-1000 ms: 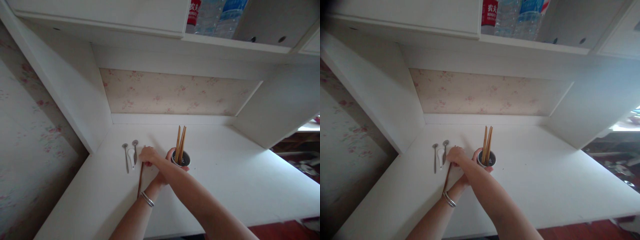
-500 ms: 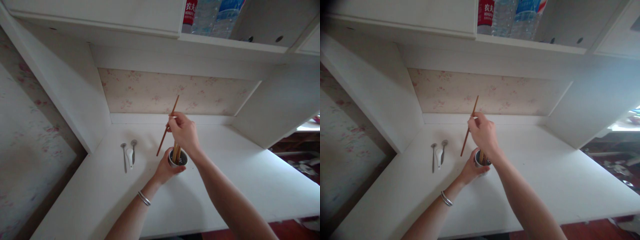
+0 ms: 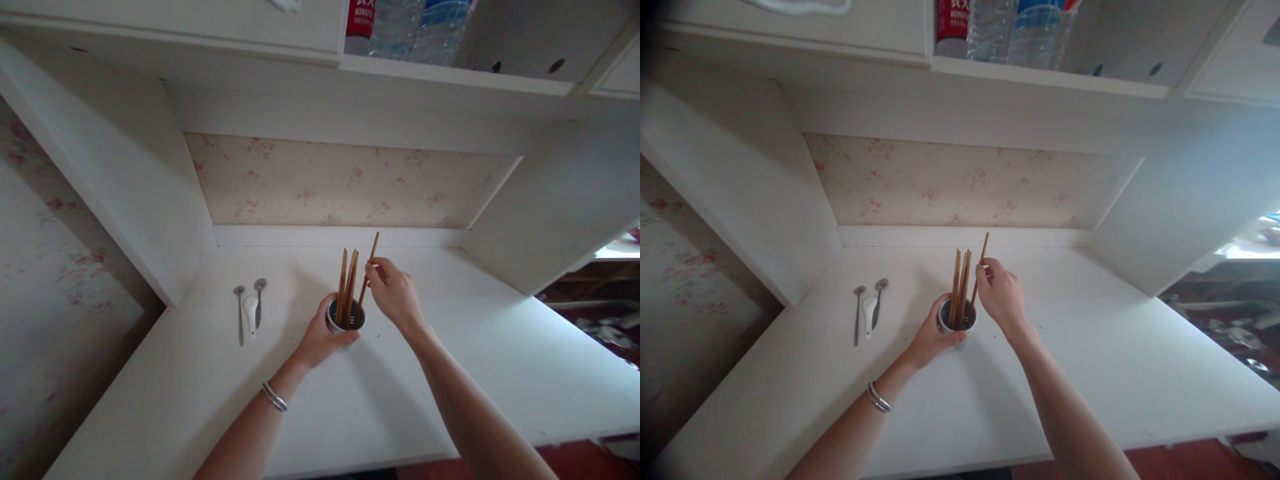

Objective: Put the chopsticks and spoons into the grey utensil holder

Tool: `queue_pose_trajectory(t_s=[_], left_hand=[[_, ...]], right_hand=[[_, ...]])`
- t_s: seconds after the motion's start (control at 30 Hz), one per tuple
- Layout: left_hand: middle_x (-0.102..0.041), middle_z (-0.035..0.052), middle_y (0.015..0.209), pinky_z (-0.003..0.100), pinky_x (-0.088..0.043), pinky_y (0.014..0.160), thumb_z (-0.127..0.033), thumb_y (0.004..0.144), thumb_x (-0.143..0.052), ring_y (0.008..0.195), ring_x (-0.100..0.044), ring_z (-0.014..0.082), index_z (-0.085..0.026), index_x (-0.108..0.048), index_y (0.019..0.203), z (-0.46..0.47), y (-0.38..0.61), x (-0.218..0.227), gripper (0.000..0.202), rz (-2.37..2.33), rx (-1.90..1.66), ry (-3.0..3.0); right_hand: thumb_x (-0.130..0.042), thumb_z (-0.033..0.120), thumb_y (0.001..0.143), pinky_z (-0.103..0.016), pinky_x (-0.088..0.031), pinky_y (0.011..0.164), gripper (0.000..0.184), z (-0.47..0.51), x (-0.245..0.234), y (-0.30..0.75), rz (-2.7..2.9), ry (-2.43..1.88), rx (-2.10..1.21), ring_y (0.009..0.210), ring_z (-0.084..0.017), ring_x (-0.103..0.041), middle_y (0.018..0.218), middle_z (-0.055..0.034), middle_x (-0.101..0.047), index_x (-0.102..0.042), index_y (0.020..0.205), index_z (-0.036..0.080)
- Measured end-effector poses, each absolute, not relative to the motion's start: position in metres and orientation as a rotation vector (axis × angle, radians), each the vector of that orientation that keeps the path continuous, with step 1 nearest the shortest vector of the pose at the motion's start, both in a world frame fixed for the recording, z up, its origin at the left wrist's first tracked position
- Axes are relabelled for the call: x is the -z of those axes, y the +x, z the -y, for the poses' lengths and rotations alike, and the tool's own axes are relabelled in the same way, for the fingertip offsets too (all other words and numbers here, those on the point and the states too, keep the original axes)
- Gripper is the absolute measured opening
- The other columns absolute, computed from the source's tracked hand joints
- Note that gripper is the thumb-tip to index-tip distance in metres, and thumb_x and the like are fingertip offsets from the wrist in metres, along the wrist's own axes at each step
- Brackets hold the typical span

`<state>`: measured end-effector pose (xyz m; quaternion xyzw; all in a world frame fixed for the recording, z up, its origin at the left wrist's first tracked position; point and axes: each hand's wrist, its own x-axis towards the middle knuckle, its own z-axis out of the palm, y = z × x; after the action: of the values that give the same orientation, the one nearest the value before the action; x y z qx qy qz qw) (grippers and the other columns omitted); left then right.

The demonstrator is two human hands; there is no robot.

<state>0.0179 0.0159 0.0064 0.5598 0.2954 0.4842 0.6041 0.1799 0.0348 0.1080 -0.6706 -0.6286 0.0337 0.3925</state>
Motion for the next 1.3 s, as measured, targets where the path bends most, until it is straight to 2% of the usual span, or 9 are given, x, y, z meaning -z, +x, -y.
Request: queue_pose_trajectory(t_s=[0.37, 0.6, 0.7, 0.77, 0.83, 0.93, 1.07, 1.2, 1.3], left_hand=[[-0.054, 0.0124, 0.134, 0.044, -0.033, 0.11, -0.03, 0.061, -0.085, 0.124, -0.05, 0.026, -0.021, -0.039, 0.135, -0.02, 0.02, 0.003, 0.088, -0.683, -1.159, 1.318], [-0.052, 0.0124, 0.138, 0.044, -0.032, 0.112, -0.03, 0.061, -0.086, 0.127, -0.048, 0.0279, -0.023, -0.037, 0.14, -0.024, 0.022, 0.013, 0.094, -0.63, -1.169, 1.267], [-0.051, 0.0124, 0.139, 0.045, -0.03, 0.113, -0.03, 0.059, -0.087, 0.13, -0.046, 0.0296, -0.023, -0.038, 0.139, -0.023, 0.023, 0.013, 0.094, -0.632, -1.178, 1.258], [-0.05, 0.0125, 0.139, 0.045, -0.03, 0.113, -0.029, 0.06, -0.086, 0.13, -0.045, 0.03, -0.023, -0.038, 0.139, -0.023, 0.023, 0.011, 0.093, -0.62, -1.171, 1.253], [-0.051, 0.0129, 0.139, 0.045, -0.031, 0.112, -0.029, 0.061, -0.086, 0.13, -0.046, 0.0302, -0.023, -0.037, 0.139, -0.022, 0.023, 0.009, 0.092, -0.606, -1.163, 1.255], [-0.052, 0.0138, 0.137, 0.046, -0.034, 0.111, -0.032, 0.06, -0.086, 0.128, -0.047, 0.0311, -0.022, -0.037, 0.14, -0.022, 0.023, 0.008, 0.094, -0.614, -1.156, 1.274], [-0.046, 0.0165, 0.143, 0.045, -0.032, 0.112, -0.039, 0.065, -0.083, 0.133, -0.042, 0.0316, -0.019, -0.031, 0.144, -0.02, 0.023, 0.01, 0.097, -0.674, -1.159, 1.354], [-0.039, 0.017, 0.148, 0.043, -0.029, 0.114, -0.05, 0.071, -0.075, 0.136, -0.038, 0.0303, -0.018, -0.021, 0.149, -0.015, 0.017, 0.011, 0.1, -0.678, -1.13, 1.456], [-0.045, 0.0158, 0.144, 0.04, -0.035, 0.11, -0.056, 0.073, -0.07, 0.13, -0.045, 0.0282, -0.018, -0.031, 0.146, -0.018, 0.0, 0.006, 0.091, -0.812, -1.109, 1.63]], right_hand=[[-0.038, 0.037, 0.095, -0.023, -0.043, 0.066, 0.038, -0.027, -0.075, 0.172, 1.739, -1.6, -0.274, 0.074, -0.017, -0.067, 0.08, -0.0011, -0.074, -0.073, 0.089, 0.023], [-0.037, 0.045, 0.097, -0.027, -0.045, 0.069, 0.043, -0.03, -0.06, 0.176, 1.777, -1.461, -0.437, 0.074, -0.019, -0.064, 0.08, -0.0031, -0.072, -0.071, 0.086, 0.021], [-0.039, 0.052, 0.095, -0.032, -0.049, 0.074, 0.047, -0.029, -0.047, 0.18, 1.7, -1.418, -0.629, 0.081, -0.022, -0.066, 0.086, -0.0048, -0.074, -0.072, 0.095, 0.02], [-0.042, 0.054, 0.094, -0.038, -0.048, 0.09, 0.046, -0.025, -0.034, 0.183, 1.623, -1.306, -0.798, 0.101, -0.026, -0.064, 0.106, -0.0057, -0.072, -0.069, 0.112, 0.022], [-0.046, 0.054, 0.093, -0.044, -0.037, 0.107, 0.048, -0.02, -0.02, 0.187, 1.533, -1.161, -0.956, 0.125, -0.028, -0.052, 0.13, -0.005, -0.062, -0.059, 0.129, 0.025], [-0.054, 0.055, 0.089, -0.048, -0.024, 0.116, 0.06, -0.011, 0.0, 0.19, 1.433, -0.99, -1.114, 0.14, -0.027, -0.034, 0.148, -0.003, -0.044, -0.042, 0.142, 0.031], [-0.065, 0.052, 0.083, -0.051, -0.026, 0.115, 0.074, -0.006, 0.013, 0.19, 1.472, -0.804, -1.266, 0.139, -0.03, -0.035, 0.151, -0.0064, -0.04, -0.034, 0.146, 0.031], [-0.068, 0.048, 0.082, -0.053, -0.032, 0.11, 0.068, -0.007, 0.015, 0.188, 1.47, -0.776, -1.277, 0.132, -0.032, -0.045, 0.142, -0.0093, -0.05, -0.04, 0.14, 0.029], [-0.07, 0.046, 0.081, -0.053, -0.034, 0.109, 0.066, -0.007, 0.017, 0.187, 1.455, -0.8, -1.253, 0.129, -0.031, -0.047, 0.14, -0.0097, -0.052, -0.042, 0.138, 0.028]])
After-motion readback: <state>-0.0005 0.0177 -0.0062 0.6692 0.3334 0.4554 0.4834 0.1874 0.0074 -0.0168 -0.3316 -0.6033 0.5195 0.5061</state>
